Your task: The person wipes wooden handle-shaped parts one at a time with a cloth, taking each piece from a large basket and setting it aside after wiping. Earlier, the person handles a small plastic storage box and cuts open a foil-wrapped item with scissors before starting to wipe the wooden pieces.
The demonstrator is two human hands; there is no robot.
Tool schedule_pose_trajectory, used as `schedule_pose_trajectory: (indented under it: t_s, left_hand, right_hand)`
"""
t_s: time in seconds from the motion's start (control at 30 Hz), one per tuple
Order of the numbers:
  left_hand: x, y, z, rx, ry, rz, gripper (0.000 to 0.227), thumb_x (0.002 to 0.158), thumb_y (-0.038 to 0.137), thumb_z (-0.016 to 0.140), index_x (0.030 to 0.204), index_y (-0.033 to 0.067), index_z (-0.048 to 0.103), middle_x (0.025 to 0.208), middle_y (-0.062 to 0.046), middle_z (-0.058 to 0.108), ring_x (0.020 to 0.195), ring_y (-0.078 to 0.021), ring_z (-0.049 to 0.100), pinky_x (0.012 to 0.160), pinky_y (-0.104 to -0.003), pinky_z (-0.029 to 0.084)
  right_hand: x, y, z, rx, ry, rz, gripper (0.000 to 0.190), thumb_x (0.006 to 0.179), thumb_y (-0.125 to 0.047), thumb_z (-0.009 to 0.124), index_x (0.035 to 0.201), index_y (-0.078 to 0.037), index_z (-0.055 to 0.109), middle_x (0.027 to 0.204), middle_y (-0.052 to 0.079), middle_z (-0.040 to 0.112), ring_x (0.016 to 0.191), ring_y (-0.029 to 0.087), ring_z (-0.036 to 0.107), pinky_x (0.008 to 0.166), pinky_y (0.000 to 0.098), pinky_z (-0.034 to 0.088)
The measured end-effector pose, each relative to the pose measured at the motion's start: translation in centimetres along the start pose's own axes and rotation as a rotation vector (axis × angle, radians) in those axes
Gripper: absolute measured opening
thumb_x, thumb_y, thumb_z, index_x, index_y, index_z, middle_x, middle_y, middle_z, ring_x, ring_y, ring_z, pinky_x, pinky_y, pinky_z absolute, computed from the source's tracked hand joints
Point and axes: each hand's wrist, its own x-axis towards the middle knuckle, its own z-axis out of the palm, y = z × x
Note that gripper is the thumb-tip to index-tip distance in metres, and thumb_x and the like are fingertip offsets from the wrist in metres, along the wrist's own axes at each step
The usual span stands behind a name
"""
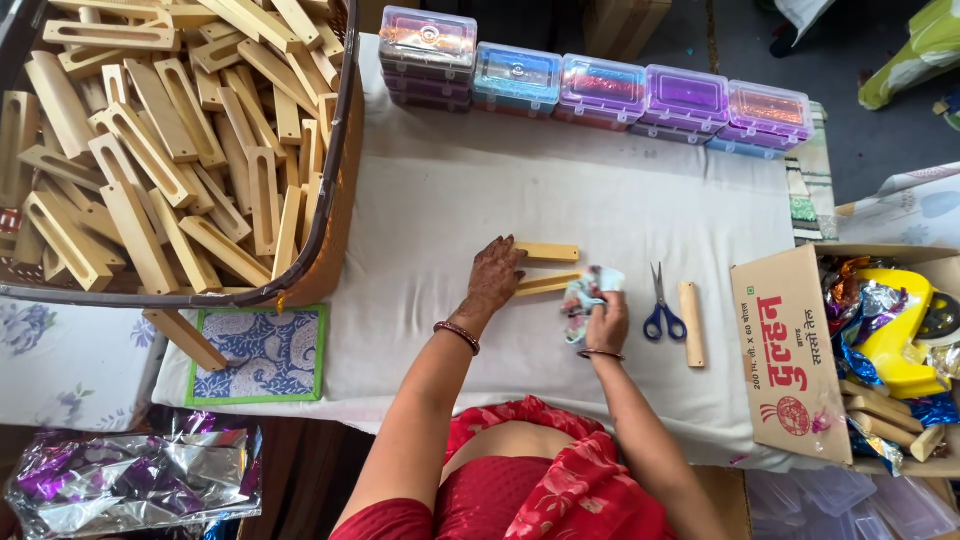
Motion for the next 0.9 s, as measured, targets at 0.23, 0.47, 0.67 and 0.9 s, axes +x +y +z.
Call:
schedule_pose_trajectory:
  t_s: [0.23, 0.47, 0.67, 0.9]
  left_hand:
    - [0.1, -0.9, -0.9, -0.083, -0.161, -0.148, 0.043, 0.097, 0.018, 0.062, 0.140, 0.0215, 0.061, 0.134, -0.004, 0.057, 0.127, -0.0262, 0.052, 0.111, -0.041, 0.041]
    - [-0.6, -0.8, -2.4, -0.409, -0.298, -0.465, 0.040, 0.111, 0.041, 0.041, 0.134, 0.0194, 0.066, 0.126, -0.003, 0.068, 0.117, -0.0222, 0.063, 0.105, -0.038, 0.049]
    - [-1.9, 0.2, -2.2, -0.070, -0.147, -0.215, 0.044, 0.105, 0.047, 0.052, 0.134, 0.0161, 0.064, 0.133, -0.009, 0.059, 0.126, -0.0259, 0.055, 0.109, -0.041, 0.044]
    - [-3.4, 0.7, -1.9, 0.044, -0.036, 0.076, 0.101, 0.072, 0.059, 0.076, 0.152, 0.0092, 0.041, 0.140, -0.017, 0.053, 0.128, -0.0329, 0.050, 0.100, -0.048, 0.039]
  right_hand:
    - [0.2, -2.8, -4.0, -0.426, -0.123, 0.066, 0.049, 0.079, -0.038, 0.074, 0.111, -0.003, 0.065, 0.120, 0.021, 0.060, 0.112, 0.040, 0.054, 0.094, 0.0527, 0.040]
    - [0.2, 1.7, -1.3, -0.271, -0.193, 0.026, 0.038, 0.081, -0.012, 0.071, 0.118, -0.007, 0.063, 0.129, 0.014, 0.061, 0.123, 0.035, 0.056, 0.106, 0.0462, 0.045]
    - [3.4, -2.8, 0.3, -0.024, -0.115, 0.161, 0.049, 0.082, 0.009, 0.063, 0.128, -0.007, 0.062, 0.124, 0.018, 0.060, 0.114, 0.037, 0.060, 0.097, 0.0455, 0.049]
    - [5.5, -6.7, 2.4, 0.106, -0.032, 0.010, 0.047, 0.079, 0.016, 0.059, 0.120, -0.004, 0.070, 0.127, 0.017, 0.062, 0.118, 0.037, 0.063, 0.100, 0.0418, 0.052]
